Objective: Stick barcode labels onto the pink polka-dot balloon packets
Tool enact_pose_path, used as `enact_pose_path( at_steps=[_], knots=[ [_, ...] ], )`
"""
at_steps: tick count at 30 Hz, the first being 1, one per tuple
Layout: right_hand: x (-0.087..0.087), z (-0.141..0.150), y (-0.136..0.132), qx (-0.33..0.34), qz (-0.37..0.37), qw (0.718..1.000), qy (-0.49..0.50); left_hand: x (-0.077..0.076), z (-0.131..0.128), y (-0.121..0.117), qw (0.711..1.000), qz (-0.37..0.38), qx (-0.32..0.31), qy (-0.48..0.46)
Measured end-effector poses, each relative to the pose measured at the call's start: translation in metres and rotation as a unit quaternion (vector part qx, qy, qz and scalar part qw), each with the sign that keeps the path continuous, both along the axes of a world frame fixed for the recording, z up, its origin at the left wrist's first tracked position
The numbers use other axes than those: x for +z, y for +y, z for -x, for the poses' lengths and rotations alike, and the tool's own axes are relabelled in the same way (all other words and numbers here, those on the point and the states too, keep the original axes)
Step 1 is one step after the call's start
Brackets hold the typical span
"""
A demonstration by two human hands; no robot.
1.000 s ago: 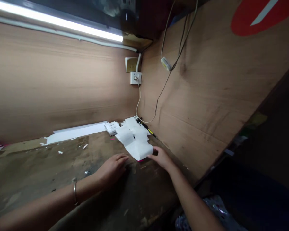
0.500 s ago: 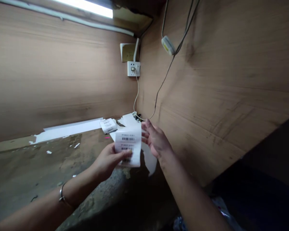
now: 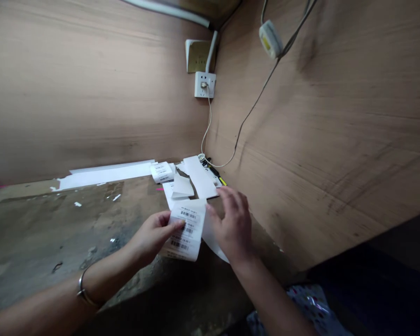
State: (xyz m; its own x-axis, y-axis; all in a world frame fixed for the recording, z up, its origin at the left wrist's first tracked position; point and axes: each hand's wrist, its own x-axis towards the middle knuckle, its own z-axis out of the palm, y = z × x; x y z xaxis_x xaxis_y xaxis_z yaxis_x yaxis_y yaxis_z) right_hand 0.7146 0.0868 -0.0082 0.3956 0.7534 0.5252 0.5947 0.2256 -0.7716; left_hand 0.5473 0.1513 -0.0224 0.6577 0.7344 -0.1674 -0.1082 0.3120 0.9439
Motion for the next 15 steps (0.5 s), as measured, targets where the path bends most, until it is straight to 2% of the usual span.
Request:
enact_pose_path(
  at_steps=[2,3,4,8,12,15],
  knots=[
    [0.003,0.006,-0.007,0.082,-0.018,0.975,-0.205,-0.001,0.002,0.0,1.0,-0.002,-0.016,-0.005],
    [0.003,0.01,-0.009,0.123,-0.008,0.958,-0.257,-0.001,0.004,0.001,1.0,-0.006,-0.026,-0.012],
    [0.002,0.014,-0.011,0.147,0.009,0.954,-0.26,0.0,0.005,0.001,0.999,-0.012,-0.036,-0.015],
    [-0.007,0.025,-0.012,0.106,0.073,0.983,-0.131,0.001,0.012,0.003,0.996,-0.058,-0.072,0.014],
    [-0.011,0.029,-0.01,0.112,0.098,0.988,-0.043,0.001,0.015,0.004,0.993,-0.083,-0.081,0.027],
    [-0.011,0.03,-0.01,0.104,0.092,0.99,-0.025,-0.001,0.015,0.004,0.989,-0.106,-0.097,0.02]
  ],
)
